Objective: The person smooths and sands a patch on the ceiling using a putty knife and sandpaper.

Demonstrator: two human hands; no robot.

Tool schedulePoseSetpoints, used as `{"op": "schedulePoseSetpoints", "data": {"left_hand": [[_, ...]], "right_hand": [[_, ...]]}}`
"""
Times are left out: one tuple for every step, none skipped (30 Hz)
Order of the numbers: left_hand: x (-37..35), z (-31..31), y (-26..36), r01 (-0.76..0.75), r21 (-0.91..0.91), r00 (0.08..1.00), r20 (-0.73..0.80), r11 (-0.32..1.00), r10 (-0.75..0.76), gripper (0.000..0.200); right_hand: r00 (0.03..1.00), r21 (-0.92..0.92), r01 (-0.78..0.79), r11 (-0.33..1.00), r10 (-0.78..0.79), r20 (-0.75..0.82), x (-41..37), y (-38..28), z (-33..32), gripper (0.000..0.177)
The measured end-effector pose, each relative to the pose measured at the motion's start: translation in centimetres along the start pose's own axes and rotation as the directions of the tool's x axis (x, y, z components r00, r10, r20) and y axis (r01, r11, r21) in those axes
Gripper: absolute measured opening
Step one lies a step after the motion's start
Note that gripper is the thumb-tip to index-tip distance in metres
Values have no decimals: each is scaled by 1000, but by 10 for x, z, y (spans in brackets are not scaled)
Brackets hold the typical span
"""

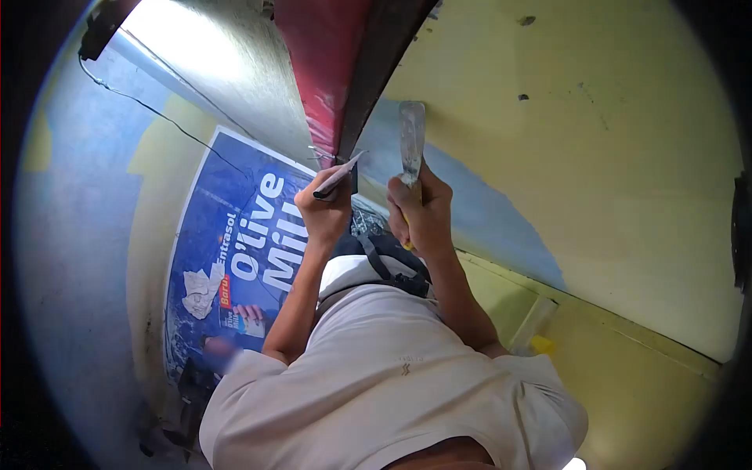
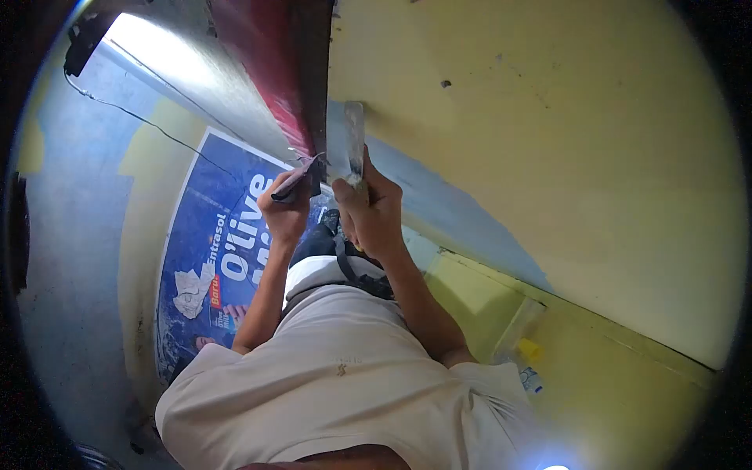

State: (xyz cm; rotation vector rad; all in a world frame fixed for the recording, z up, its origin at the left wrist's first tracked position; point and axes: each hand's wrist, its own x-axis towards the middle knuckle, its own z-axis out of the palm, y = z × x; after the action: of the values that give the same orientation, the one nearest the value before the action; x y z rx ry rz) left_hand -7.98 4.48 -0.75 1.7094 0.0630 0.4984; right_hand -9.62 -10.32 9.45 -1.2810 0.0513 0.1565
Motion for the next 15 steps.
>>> {"op": "schedulePoseSetpoints", "data": {"left_hand": [[-1, -1, 2, 13, -2, 1000, -11, 1000, -13, 11], [-2, -1, 4, 20, -9, 1000, -22, 1000, -20, 11], [-2, 1, 6, 7, -9, 1000, -23, 1000, -7, 10], [-2, 0, 7, 4, -6, 1000, -14, 1000, -4, 11], [-1, 1, 7, 1, -2, 1000, -11, 1000, -1, 11], [-1, 0, 8, 2, 4, 1000, -9, 1000, -2, 11], [0, -2, 10, 16, -10, 1000, 9, 1000, -16, 11], [0, -2, 10, 16, -24, 1000, 12, 1000, -16, 11], [2, 0, 10, 11, -41, 1000, 12, 999, -10, 10], [4, 2, 12, 3, -56, 1000, 10, 998, -2, 10], [5, 2, 17, -8, -42, 1000, 20, 999, 9, 10], [7, 1, 16, 7, -48, 1000, 25, 999, -6, 10], [7, 0, 15, 27, -54, 999, 26, 998, -26, 10], [3, -2, 14, 58, -58, 998, 38, 997, -56, 10], [4, -4, 16, 44, -34, 998, 54, 998, -42, 11]], "right_hand": [[1000, -8, -7, 1000, 7, -12, 0, -2, 7, 61], [1000, -18, -8, 1000, 8, -23, 0, -3, 10, 60], [999, -53, -9, 999, 6, -49, 0, -5, 6, 61], [998, -71, -9, 997, 5, -59, -2, -9, 3, 61], [998, -91, -10, 996, 4, -62, -5, -12, 0, 60], [998, -110, -16, 994, 9, -66, -7, -15, 0, 60], [997, -106, -58, 993, 53, -48, -1, -24, 5, 58], [997, -107, -48, 993, 41, -64, -2, -20, 6, 58], [997, -111, -31, 993, 23, -76, -1, -14, 7, 58], [996, -113, -13, 993, 4, -85, 0, -13, 8, 57], [996, -156, -19, 988, 6, -84, -3, -20, 1, 59], [997, -150, -55, 987, 46, -64, -2, -29, -1, 59], [995, -147, -95, 985, 90, -42, -2, -39, -1, 60], [989, -141, -145, 979, 142, -30, -6, -45, 1, 60], [994, -113, -103, 988, 99, -40, -2, -43, 12, 62]]}}
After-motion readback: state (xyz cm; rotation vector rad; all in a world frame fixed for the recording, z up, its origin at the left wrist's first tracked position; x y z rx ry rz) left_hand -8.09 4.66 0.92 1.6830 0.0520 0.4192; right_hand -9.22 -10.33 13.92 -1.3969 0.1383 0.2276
